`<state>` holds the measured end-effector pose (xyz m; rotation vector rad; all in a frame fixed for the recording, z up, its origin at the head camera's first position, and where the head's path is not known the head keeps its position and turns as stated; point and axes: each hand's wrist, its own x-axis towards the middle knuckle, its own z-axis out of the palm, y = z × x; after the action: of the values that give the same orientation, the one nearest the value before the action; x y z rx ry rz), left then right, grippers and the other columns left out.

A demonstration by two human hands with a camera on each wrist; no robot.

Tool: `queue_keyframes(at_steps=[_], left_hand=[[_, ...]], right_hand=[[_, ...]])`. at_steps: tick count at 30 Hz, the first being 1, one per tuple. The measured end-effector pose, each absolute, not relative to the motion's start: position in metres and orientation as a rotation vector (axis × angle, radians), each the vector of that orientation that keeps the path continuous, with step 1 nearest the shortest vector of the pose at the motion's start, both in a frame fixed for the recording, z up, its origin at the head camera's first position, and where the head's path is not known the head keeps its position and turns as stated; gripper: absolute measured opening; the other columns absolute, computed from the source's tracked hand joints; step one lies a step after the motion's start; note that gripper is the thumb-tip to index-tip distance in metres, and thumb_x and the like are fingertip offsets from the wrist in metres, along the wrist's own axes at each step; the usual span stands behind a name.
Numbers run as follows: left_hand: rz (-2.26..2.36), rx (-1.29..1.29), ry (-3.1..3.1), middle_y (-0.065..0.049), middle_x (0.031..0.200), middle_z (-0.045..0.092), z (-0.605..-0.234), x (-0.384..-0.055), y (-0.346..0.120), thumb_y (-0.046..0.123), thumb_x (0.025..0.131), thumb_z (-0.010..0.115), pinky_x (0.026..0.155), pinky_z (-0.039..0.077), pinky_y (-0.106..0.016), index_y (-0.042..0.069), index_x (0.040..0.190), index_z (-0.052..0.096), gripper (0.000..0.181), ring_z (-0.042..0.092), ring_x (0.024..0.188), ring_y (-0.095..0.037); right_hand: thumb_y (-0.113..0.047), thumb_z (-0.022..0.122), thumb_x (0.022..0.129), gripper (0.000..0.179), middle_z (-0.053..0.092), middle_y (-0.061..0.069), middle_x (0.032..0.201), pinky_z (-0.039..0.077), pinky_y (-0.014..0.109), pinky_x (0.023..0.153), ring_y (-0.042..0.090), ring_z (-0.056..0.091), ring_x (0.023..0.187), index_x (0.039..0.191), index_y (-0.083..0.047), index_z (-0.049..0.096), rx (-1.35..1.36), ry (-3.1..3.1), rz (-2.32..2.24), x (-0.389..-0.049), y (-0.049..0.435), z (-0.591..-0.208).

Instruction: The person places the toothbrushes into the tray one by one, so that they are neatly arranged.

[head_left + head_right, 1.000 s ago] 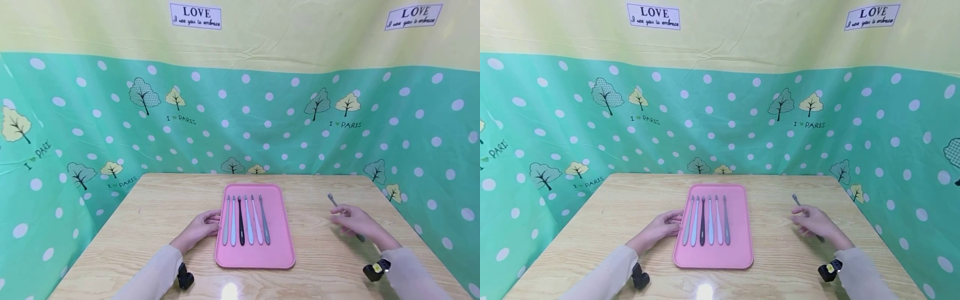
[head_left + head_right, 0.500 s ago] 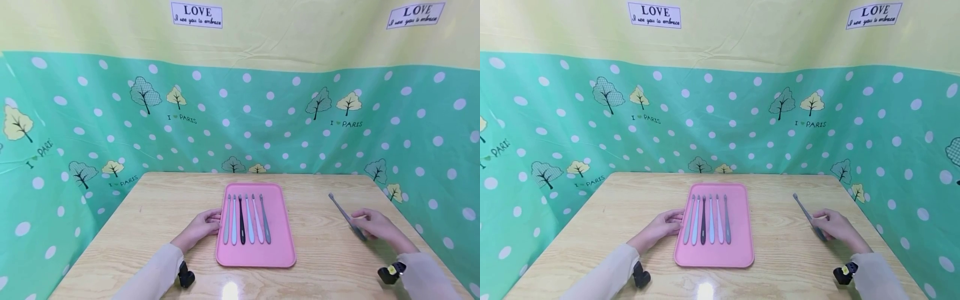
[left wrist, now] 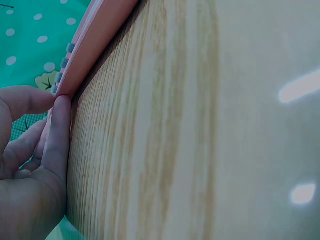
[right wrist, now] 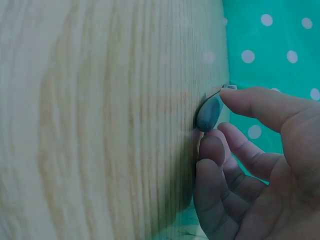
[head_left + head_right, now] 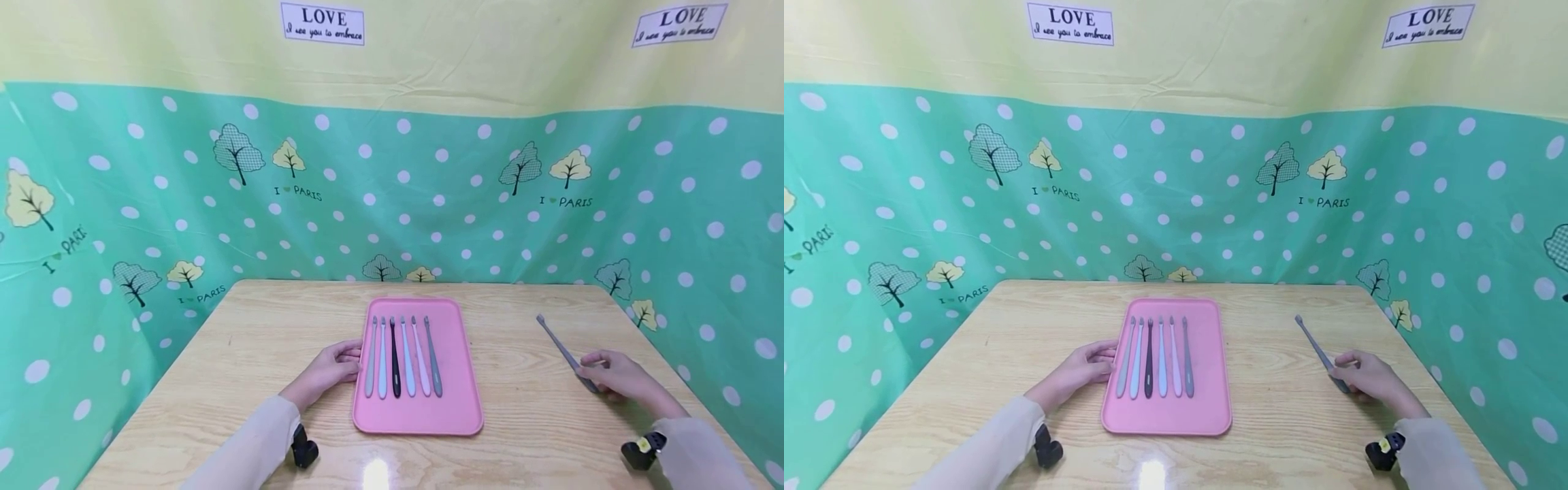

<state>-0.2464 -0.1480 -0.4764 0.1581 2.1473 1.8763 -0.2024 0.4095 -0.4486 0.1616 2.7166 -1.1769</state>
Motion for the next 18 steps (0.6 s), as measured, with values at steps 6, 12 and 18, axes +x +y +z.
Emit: queue_keyframes(at_steps=[6,12,18], left_hand=[[1.864,0.156,2.152,-0.019,0.125,0.054,-0.4748,-0.2465,-0.1478,-0.002,0.092,0.065,0.090,0.060,-0.034,-0.003,0.147,0.044,0.059,0.061,0.106,-0.022],[1.865,0.152,2.150,-0.020,0.124,0.054,-0.4754,-0.2464,-0.1483,-0.002,0.093,0.063,0.090,0.060,-0.033,-0.003,0.147,0.044,0.058,0.062,0.105,-0.023],[1.861,0.166,2.154,-0.021,0.124,0.054,-0.4753,-0.2451,-0.1481,-0.002,0.093,0.063,0.089,0.060,-0.034,-0.004,0.147,0.043,0.058,0.061,0.106,-0.025]], right_hand=[[-0.030,0.069,0.094,0.057,0.053,0.006,0.077,0.048,0.029,0.049,0.021,0.051,0.066,0.129,0.012,0.051,0.182,2.722,-1.164,-0.2021,0.4093,-0.4478],[-0.029,0.069,0.094,0.056,0.053,0.006,0.077,0.048,0.028,0.049,0.021,0.050,0.067,0.128,0.012,0.051,0.180,2.709,-1.170,-0.2018,0.4089,-0.4475],[-0.029,0.071,0.093,0.055,0.052,0.005,0.074,0.047,0.028,0.048,0.020,0.050,0.065,0.127,0.011,0.053,0.202,2.710,-1.166,-0.2010,0.4089,-0.4496]])
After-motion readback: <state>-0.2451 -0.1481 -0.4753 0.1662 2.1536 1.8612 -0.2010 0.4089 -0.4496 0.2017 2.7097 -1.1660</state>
